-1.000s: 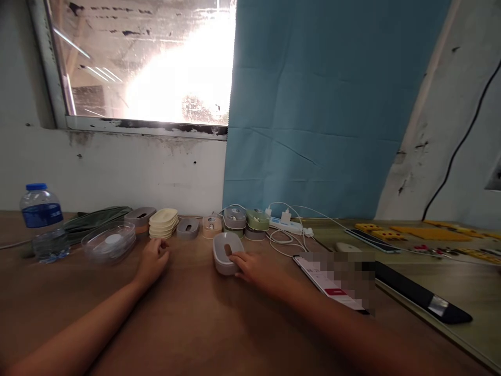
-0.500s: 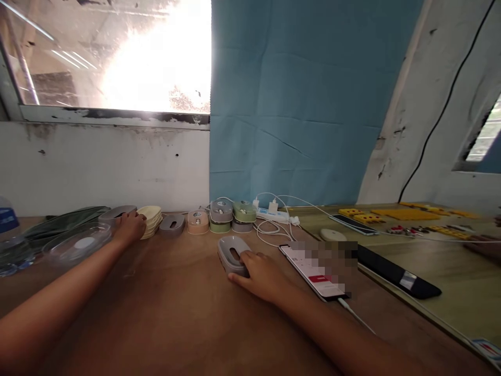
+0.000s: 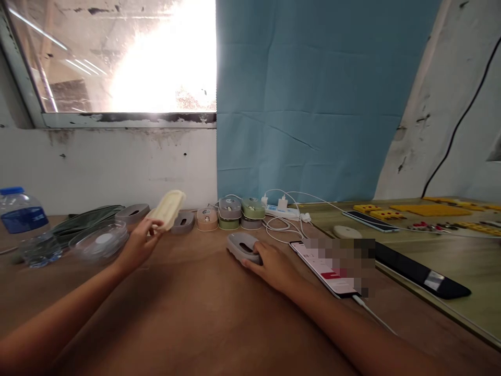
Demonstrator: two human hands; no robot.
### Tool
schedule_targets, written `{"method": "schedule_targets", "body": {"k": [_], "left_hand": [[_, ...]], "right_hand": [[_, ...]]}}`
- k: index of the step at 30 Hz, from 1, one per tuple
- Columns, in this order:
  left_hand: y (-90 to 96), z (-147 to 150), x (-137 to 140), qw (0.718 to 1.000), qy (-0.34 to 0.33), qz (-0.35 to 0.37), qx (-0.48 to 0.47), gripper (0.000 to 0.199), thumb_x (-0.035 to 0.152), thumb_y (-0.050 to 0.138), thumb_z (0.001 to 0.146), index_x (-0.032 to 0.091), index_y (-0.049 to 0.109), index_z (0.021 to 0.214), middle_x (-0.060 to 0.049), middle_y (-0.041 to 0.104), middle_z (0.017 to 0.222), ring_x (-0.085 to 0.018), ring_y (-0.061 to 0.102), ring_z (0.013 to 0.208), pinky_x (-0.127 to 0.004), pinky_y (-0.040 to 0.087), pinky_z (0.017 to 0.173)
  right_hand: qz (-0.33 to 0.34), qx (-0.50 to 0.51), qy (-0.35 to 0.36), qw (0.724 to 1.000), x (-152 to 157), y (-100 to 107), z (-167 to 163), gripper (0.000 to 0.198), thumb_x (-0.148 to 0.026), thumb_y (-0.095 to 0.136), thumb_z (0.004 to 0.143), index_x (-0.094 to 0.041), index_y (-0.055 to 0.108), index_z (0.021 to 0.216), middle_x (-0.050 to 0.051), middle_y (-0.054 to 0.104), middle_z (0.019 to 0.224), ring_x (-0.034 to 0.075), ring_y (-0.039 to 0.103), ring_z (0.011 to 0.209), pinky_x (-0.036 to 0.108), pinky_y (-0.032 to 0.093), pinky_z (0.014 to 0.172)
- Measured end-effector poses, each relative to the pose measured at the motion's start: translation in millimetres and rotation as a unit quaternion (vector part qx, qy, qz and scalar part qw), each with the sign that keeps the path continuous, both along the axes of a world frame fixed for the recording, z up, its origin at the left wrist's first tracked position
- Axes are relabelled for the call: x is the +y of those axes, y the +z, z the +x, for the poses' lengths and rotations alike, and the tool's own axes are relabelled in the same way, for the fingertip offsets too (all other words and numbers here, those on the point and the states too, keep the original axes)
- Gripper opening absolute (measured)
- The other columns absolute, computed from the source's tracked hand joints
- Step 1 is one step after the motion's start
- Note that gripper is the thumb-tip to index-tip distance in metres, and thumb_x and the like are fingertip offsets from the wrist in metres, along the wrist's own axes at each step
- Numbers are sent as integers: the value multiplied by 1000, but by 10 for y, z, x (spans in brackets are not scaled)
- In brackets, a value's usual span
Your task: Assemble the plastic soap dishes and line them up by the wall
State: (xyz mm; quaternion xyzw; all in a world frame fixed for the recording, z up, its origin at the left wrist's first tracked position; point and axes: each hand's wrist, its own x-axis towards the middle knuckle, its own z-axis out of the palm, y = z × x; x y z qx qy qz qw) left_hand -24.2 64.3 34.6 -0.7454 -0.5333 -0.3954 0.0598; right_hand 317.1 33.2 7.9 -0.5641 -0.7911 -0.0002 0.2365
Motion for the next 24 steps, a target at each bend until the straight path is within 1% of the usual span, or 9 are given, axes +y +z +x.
{"method": "schedule_targets", "body": {"k": [2, 5, 8, 12, 16, 18, 20, 22, 24], "left_hand": [[-57, 86, -294, 992, -118, -50, -13, 18, 31, 41, 86, 18, 50, 94, -4, 52, 91, -15, 50, 75, -26, 42, 72], [-152, 155, -576, 949, -276, -152, 25, 15, 28, 41, 87, 19, 51, 95, -5, 51, 100, -15, 50, 86, -26, 41, 80], [-222, 175, -640, 900, -362, -230, 75, 15, 23, 41, 86, 21, 51, 98, -6, 49, 106, -16, 47, 98, -27, 39, 87], [-268, 190, -610, 885, -390, -245, 70, 16, 18, 43, 84, 21, 51, 98, -6, 49, 106, -16, 47, 99, -28, 40, 88], [-290, 168, -609, 900, -378, -218, 11, 24, 20, 55, 77, 20, 46, 99, -7, 44, 110, -16, 47, 95, -30, 42, 85], [-306, 134, -603, 916, -340, -213, -23, 38, 26, 62, 71, 20, 40, 102, -7, 44, 105, -17, 47, 92, -32, 42, 84], [-330, 98, -592, 924, -300, -233, -44, 57, 32, 66, 67, 21, 32, 111, -6, 44, 103, -18, 47, 94, -36, 41, 87], [-354, 79, -584, 922, -280, -264, -52, 73, 36, 69, 64, 23, 22, 119, -7, 42, 109, -19, 46, 100, -38, 38, 90], [-367, 86, -588, 915, -288, -279, -50, 80, 37, 71, 62, 24, 19, 122, -9, 38, 118, -20, 43, 106, -39, 35, 95]], "right_hand": [[16, 37, -6, 999, 58, -12, 51, 35, -52, 45, 79, -21, 53, 93, 7, 60, 95, 25, 57, 85, 36, 43, 71], [46, 93, -7, 995, 140, -39, 115, 35, -51, 46, 80, -20, 50, 97, 8, 58, 101, 26, 55, 92, 38, 43, 78], [61, 146, 9, 987, 188, -75, 144, 29, -48, 44, 82, -20, 48, 91, 9, 54, 107, 25, 53, 98, 38, 42, 81], [82, 193, 74, 975, 139, -84, 102, 23, -44, 42, 84, -21, 46, 81, 8, 53, 108, 24, 50, 102, 39, 40, 84], [61, 198, 214, 954, -2, -36, -35, 22, -43, 44, 83, -21, 43, 85, 9, 48, 112, 25, 46, 107, 38, 38, 86], [34, 171, 274, 946, -41, -14, -126, 27, -46, 45, 81, -20, 44, 89, 11, 46, 113, 25, 46, 105, 38, 38, 86], [12, 141, 315, 939, -33, -10, -218, 33, -50, 45, 79, -19, 45, 92, 12, 45, 114, 26, 46, 104, 40, 37, 86], [-3, 123, 344, 931, 9, -30, -298, 38, -52, 47, 77, -19, 45, 94, 13, 43, 114, 27, 46, 105, 41, 37, 87], [-17, 116, 363, 924, 56, -67, -353, 38, -51, 49, 76, -18, 45, 95, 14, 42, 115, 27, 45, 106, 41, 37, 87]]}}
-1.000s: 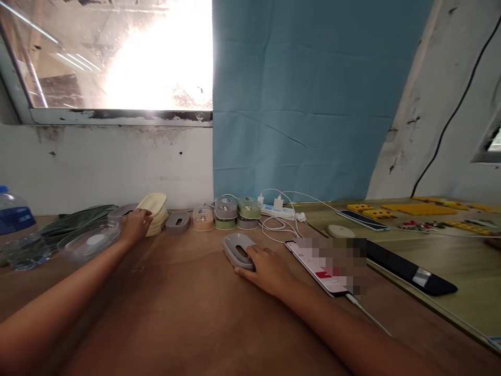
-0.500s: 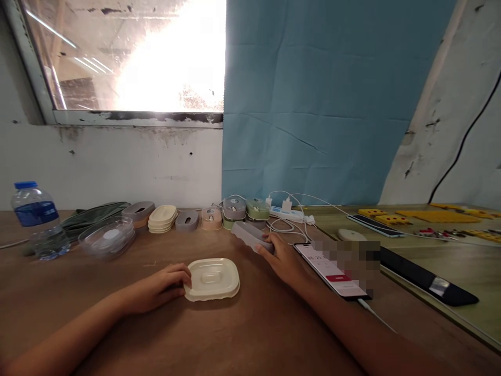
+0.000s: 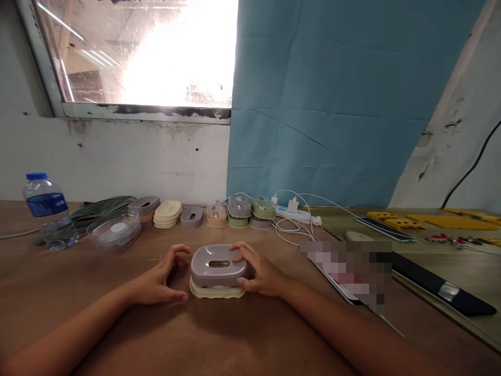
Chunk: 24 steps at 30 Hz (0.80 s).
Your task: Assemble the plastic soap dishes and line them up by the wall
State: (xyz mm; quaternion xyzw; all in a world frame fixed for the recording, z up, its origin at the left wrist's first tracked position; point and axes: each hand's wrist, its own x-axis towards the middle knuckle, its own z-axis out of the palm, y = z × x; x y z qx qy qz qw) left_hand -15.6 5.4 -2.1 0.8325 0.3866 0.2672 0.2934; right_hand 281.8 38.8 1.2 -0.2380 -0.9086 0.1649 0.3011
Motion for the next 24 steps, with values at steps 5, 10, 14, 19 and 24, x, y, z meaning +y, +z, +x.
{"method": "schedule_targets", "body": {"k": [5, 10, 14, 19, 24], "left_hand": [[40, 75, -34, 998, -46, 31, 10, 69, 33, 69, 64, 25, 32, 121, -7, 35, 123, -22, 40, 113, -36, 33, 99], [80, 93, -34, 997, -47, 52, 40, 55, 31, 69, 65, 24, 44, 114, -7, 33, 122, -22, 41, 112, -34, 35, 98], [91, 85, -35, 994, -52, 86, 48, 49, 29, 68, 66, 23, 48, 111, -8, 35, 123, -22, 42, 112, -34, 36, 97], [133, 93, -52, 986, -59, 127, 87, 44, 30, 65, 70, 23, 50, 111, -9, 39, 124, -23, 44, 110, -34, 38, 95], [187, 102, -56, 968, -87, 189, 143, 36, 34, 57, 78, 25, 52, 112, -7, 50, 118, -22, 47, 106, -35, 38, 92]], "right_hand": [[-14, -65, 19, 998, 22, -75, 1, 31, -36, 53, 75, -18, 46, 99, 14, 37, 124, 25, 38, 116, 40, 34, 93], [27, -106, 23, 994, -9, -77, 40, 50, -28, 66, 62, -19, 46, 107, 12, 34, 129, 26, 32, 123, 37, 31, 98], [43, -117, 36, 992, -44, -18, 29, 49, -30, 65, 63, -19, 47, 107, 13, 34, 131, 26, 30, 125, 38, 31, 99], [5, -104, 76, 992, -68, 66, 60, 48, -34, 64, 66, -19, 47, 108, 14, 37, 132, 27, 29, 127, 42, 29, 100], [-5, -78, 87, 993, -42, 56, 92, 54, -31, 69, 61, -18, 48, 109, 14, 43, 128, 28, 32, 125, 43, 30, 100]]}}
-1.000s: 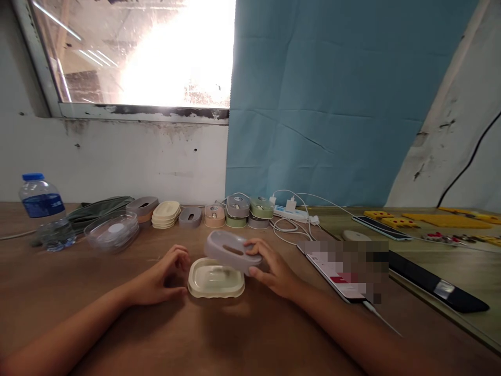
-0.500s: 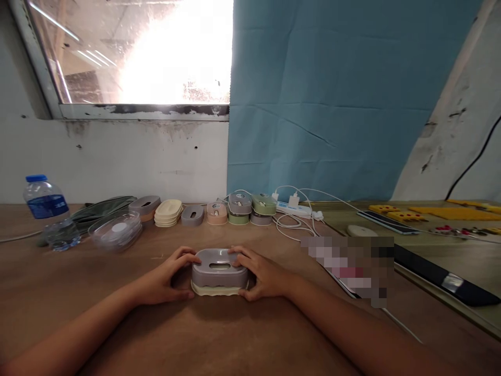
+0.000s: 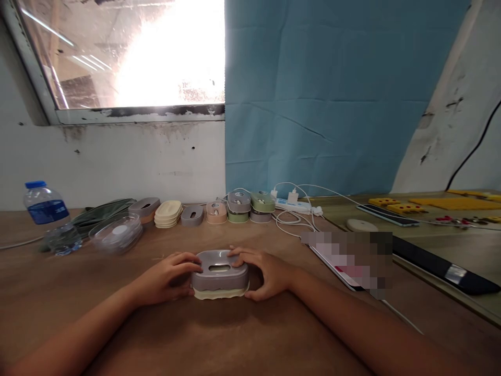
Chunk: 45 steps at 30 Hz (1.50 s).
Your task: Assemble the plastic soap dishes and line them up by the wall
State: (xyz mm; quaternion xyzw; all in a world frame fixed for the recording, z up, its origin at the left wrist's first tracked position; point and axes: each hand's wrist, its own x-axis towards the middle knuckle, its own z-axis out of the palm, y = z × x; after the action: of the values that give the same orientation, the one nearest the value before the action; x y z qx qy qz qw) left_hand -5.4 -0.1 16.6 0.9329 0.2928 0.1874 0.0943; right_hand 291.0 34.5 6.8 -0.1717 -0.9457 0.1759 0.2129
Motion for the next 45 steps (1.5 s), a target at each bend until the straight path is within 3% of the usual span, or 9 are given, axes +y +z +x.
{"method": "schedule_targets", "body": {"k": [4, 13, 21, 27, 31, 35, 37, 40, 45], "left_hand": [[26, -15, -4, 999, -16, 35, 27, 30, 33, 54, 80, 26, 55, 109, -5, 53, 115, -21, 49, 104, -36, 36, 93], [33, -56, -1, 999, -29, -37, 6, 42, 36, 62, 71, 26, 55, 111, -7, 50, 118, -23, 47, 107, -35, 37, 94], [35, -67, -19, 998, -33, -52, -14, 32, 32, 35, 89, 24, 49, 116, -6, 50, 120, -20, 45, 111, -33, 34, 96], [-169, -170, 326, 970, 194, 105, -107, 32, 26, 37, 86, 19, 39, 117, -9, 50, 117, -23, 43, 112, -39, 32, 96], [-171, -272, 680, 935, 297, 190, -33, 35, 19, 42, 77, 16, 44, 111, -12, 52, 114, -26, 45, 109, -42, 32, 94], [61, -422, 807, 881, 388, 260, 82, 34, 17, 46, 70, 15, 53, 104, -15, 51, 117, -30, 41, 115, -44, 25, 97], [237, -559, 789, 849, 451, 246, 124, 31, 22, 45, 71, 14, 56, 100, -16, 53, 115, -32, 42, 113, -45, 26, 95], [454, -822, 733, 817, 536, 150, 151, 33, 27, 43, 73, 12, 57, 98, -18, 59, 105, -34, 50, 101, -45, 34, 86], [497, -1134, 669, 823, 546, 36, 153, 35, 17, 44, 67, 17, 59, 99, -12, 66, 89, -28, 61, 79, -32, 41, 62]], "right_hand": [[23, 11, 5, 1000, -13, -6, -13, 49, -27, 68, 60, -18, 52, 106, 12, 47, 125, 27, 35, 124, 40, 32, 99], [16, -18, -4, 1000, -13, 9, -12, 49, -32, 69, 60, -18, 53, 105, 12, 48, 123, 27, 35, 124, 41, 33, 99], [15, 7, -6, 1000, -36, 7, -37, 46, -30, 69, 60, -18, 54, 102, 11, 50, 122, 27, 38, 122, 40, 34, 98], [23, 3, -15, 1000, -51, 10, -40, 45, -29, 69, 59, -18, 54, 100, 12, 51, 120, 27, 37, 123, 39, 34, 99], [30, -11, -14, 999, -66, 22, -34, 46, -29, 69, 60, -16, 53, 101, 13, 50, 121, 27, 35, 124, 39, 34, 99], [26, -17, -12, 999, -68, 17, -26, 48, -29, 69, 60, -17, 53, 104, 12, 49, 123, 27, 33, 125, 40, 33, 100], [26, -17, -13, 999, -61, 10, -22, 47, -30, 69, 61, -17, 53, 104, 12, 49, 123, 27, 33, 125, 40, 33, 100], [27, -17, -13, 999, -48, 6, -18, 45, -31, 68, 62, -18, 53, 103, 11, 49, 123, 27, 34, 125, 39, 33, 100], [28, -16, -11, 999, -51, 20, -23, 43, -30, 67, 64, -17, 54, 102, 11, 49, 122, 26, 34, 125, 38, 34, 100]]}}
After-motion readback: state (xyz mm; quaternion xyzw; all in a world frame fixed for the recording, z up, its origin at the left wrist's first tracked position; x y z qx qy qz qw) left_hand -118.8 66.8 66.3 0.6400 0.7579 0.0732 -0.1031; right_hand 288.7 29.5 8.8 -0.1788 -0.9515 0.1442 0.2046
